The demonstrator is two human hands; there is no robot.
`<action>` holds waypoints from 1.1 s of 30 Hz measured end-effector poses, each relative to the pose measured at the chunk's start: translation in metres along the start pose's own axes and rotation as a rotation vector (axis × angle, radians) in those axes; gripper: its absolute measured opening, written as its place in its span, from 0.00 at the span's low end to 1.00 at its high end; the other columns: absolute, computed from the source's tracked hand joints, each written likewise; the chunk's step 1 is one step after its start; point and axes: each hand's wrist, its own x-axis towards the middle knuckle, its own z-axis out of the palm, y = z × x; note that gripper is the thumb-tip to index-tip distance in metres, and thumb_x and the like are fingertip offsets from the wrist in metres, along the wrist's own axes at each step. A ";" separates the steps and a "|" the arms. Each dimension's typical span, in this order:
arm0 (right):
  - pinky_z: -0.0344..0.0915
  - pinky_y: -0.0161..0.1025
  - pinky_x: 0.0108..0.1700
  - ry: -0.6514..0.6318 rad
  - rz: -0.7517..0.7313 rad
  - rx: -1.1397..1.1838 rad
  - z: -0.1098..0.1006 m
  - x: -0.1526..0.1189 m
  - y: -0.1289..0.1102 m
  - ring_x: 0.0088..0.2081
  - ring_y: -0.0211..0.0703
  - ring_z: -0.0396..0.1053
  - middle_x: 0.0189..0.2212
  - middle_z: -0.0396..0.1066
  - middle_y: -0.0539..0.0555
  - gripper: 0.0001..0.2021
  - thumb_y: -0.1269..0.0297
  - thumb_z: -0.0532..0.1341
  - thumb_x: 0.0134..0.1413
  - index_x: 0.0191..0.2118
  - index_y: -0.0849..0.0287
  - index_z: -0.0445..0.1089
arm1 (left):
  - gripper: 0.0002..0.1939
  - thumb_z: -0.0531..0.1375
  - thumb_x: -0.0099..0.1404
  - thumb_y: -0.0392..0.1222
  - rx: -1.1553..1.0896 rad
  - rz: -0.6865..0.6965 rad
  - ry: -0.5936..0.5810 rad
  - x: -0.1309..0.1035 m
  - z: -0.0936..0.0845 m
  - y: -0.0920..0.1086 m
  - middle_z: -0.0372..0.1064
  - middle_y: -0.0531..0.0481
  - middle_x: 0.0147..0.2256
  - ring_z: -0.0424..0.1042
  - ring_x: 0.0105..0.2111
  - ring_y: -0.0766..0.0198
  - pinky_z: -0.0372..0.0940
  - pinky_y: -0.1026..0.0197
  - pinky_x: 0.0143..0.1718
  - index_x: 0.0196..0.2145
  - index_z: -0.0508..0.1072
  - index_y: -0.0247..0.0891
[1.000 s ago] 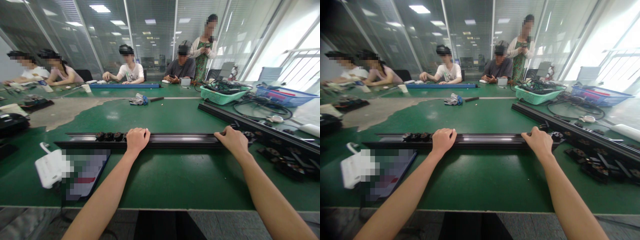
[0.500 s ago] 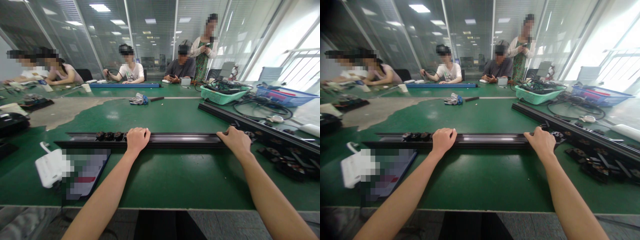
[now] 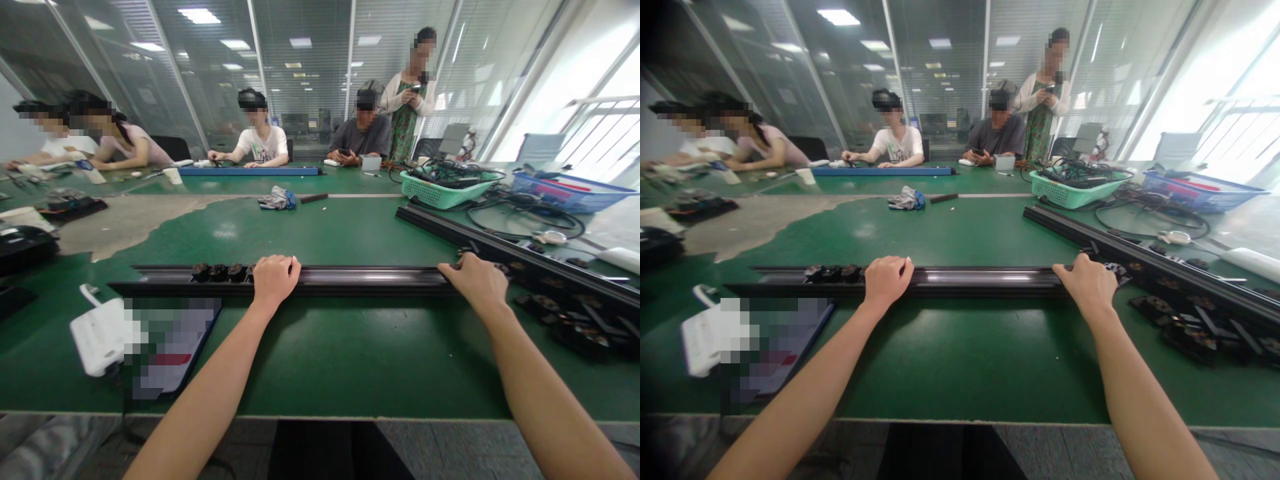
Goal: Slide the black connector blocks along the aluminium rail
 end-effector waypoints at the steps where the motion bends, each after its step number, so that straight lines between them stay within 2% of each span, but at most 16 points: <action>1: 0.64 0.49 0.38 -0.005 0.004 0.002 0.000 0.000 0.000 0.38 0.64 0.73 0.33 0.74 0.69 0.27 0.43 0.53 0.52 0.41 0.64 0.74 | 0.23 0.46 0.70 0.44 -0.001 0.000 0.000 0.000 0.000 0.000 0.75 0.43 0.29 0.71 0.31 0.56 0.56 0.55 0.35 0.25 0.75 0.37; 5: 0.64 0.50 0.39 -0.038 0.024 0.013 0.000 0.002 0.001 0.40 0.65 0.73 0.35 0.74 0.69 0.28 0.41 0.53 0.52 0.42 0.63 0.73 | 0.23 0.47 0.70 0.44 0.000 0.000 -0.004 0.000 0.000 0.000 0.75 0.43 0.29 0.71 0.31 0.57 0.56 0.55 0.35 0.25 0.75 0.37; 8: 0.65 0.50 0.37 -0.089 0.026 0.009 0.001 0.004 0.003 0.40 0.66 0.73 0.37 0.74 0.71 0.30 0.41 0.52 0.53 0.46 0.65 0.70 | 0.23 0.47 0.70 0.44 0.001 0.004 -0.001 0.000 0.000 0.000 0.75 0.43 0.29 0.71 0.31 0.57 0.56 0.55 0.35 0.25 0.75 0.37; 12: 0.65 0.51 0.38 -0.111 -0.024 -0.020 0.006 0.007 0.005 0.40 0.66 0.73 0.38 0.73 0.74 0.32 0.43 0.50 0.57 0.51 0.70 0.65 | 0.23 0.47 0.70 0.44 0.000 -0.001 -0.006 0.000 -0.001 0.000 0.75 0.43 0.29 0.71 0.31 0.57 0.56 0.55 0.35 0.25 0.75 0.37; 17: 0.66 0.51 0.39 -0.160 -0.073 -0.053 0.011 0.015 0.008 0.40 0.65 0.74 0.37 0.73 0.74 0.31 0.46 0.49 0.58 0.53 0.71 0.62 | 0.23 0.46 0.71 0.44 -0.003 -0.003 -0.007 0.000 0.000 -0.001 0.75 0.43 0.29 0.72 0.31 0.57 0.56 0.55 0.35 0.25 0.75 0.37; 23: 0.64 0.47 0.39 -0.185 -0.172 -0.091 0.013 0.025 0.014 0.39 0.62 0.74 0.34 0.73 0.71 0.26 0.49 0.53 0.58 0.50 0.69 0.62 | 0.23 0.46 0.71 0.44 0.003 -0.003 -0.012 -0.001 -0.001 -0.002 0.75 0.42 0.30 0.72 0.32 0.56 0.56 0.55 0.36 0.25 0.75 0.38; 27: 0.62 0.45 0.36 -0.189 -0.204 -0.090 0.016 0.025 0.019 0.38 0.64 0.73 0.32 0.73 0.70 0.27 0.48 0.49 0.59 0.50 0.69 0.62 | 0.23 0.46 0.71 0.44 0.000 0.000 -0.006 -0.001 0.000 -0.002 0.75 0.43 0.30 0.72 0.32 0.56 0.56 0.54 0.36 0.25 0.75 0.38; 33: 0.60 0.41 0.34 -0.066 -0.154 0.072 0.022 0.018 0.027 0.34 0.57 0.71 0.27 0.71 0.61 0.23 0.43 0.53 0.53 0.41 0.60 0.66 | 0.23 0.46 0.71 0.44 -0.008 -0.006 -0.020 0.000 -0.001 -0.001 0.75 0.43 0.30 0.72 0.32 0.56 0.56 0.55 0.36 0.25 0.75 0.37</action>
